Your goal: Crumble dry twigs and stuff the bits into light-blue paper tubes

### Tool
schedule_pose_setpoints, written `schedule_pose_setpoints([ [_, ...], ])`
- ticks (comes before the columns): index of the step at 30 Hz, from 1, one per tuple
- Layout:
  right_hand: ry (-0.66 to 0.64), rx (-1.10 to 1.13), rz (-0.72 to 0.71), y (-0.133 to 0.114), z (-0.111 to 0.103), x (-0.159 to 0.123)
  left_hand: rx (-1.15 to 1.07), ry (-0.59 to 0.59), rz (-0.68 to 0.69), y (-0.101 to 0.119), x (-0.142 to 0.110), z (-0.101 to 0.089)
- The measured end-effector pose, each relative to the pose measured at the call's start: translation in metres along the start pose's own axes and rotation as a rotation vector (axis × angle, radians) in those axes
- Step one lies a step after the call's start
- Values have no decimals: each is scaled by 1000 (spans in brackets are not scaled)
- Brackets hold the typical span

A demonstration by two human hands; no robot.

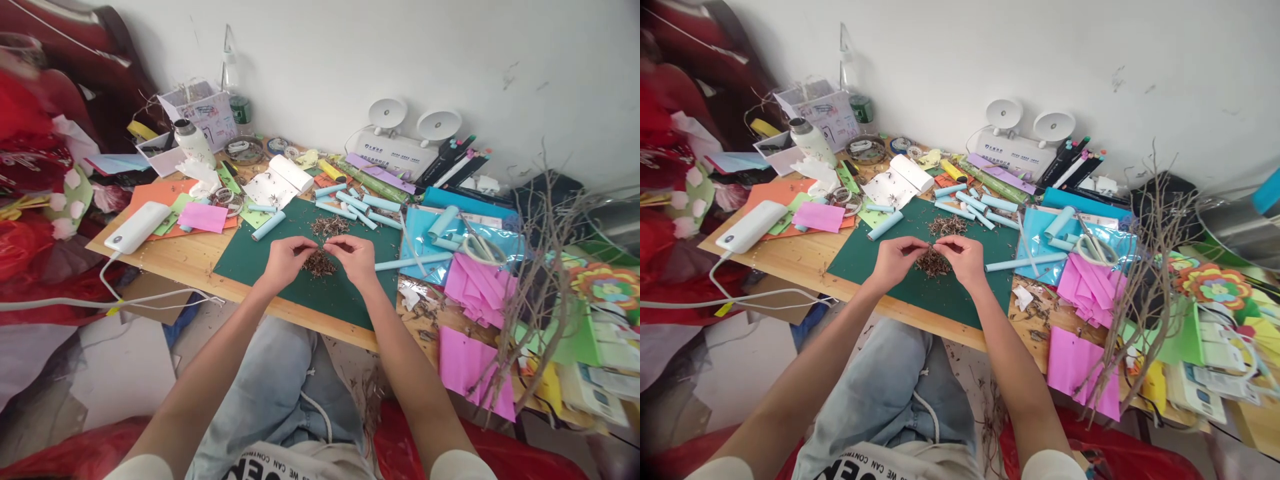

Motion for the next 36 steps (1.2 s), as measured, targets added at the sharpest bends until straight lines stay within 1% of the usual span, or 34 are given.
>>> schedule_pose_setpoints([
  [2, -26, -46, -39, -4, 0, 0, 65, -29, 74, 3, 0, -1],
  [6, -173, -154, -176, -11, 13, -5, 129, -80, 214, 6, -2, 0],
  [9, -166, -239, -233, -11, 14, -5, 151, -101, 268, 5, -3, 1],
  [12, -155, -300, -252, -12, 11, -4, 213, -149, 320, 4, -7, 4],
  [14, -199, -339, -240, -12, 11, -4, 257, -177, 333, 4, -9, 5],
  [17, -327, -447, -241, -9, 19, -10, 295, -210, 324, 3, -11, 6],
  [20, -402, -580, -324, -8, 27, -18, 257, -232, 285, 0, -12, 10],
  [23, -428, -586, -384, -8, 35, -22, 183, -218, 231, -1, -11, 11],
  [26, -374, -508, -394, -10, 33, -19, 122, -147, 162, -3, -5, 6],
  [29, -229, -460, -368, -12, 19, -9, 102, -73, 128, -5, 2, -2],
  [31, -114, -469, -353, -14, 8, -3, 90, -32, 106, -9, 4, -7],
  [33, -18, -540, -330, -13, -3, 2, 65, 15, 62, -14, 4, -11],
  [36, 66, -732, -260, -7, -13, 7, -11, 58, -28, -23, -2, -13],
])
Point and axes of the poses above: each hand's wrist, its own x-axis towards the middle knuckle, its own z-axis out of the palm, y = z × x, the point moved 9 cm from there along x, towards the middle knuckle, and after that the axes turned 14 degrees about y, right-handed, at the moved point
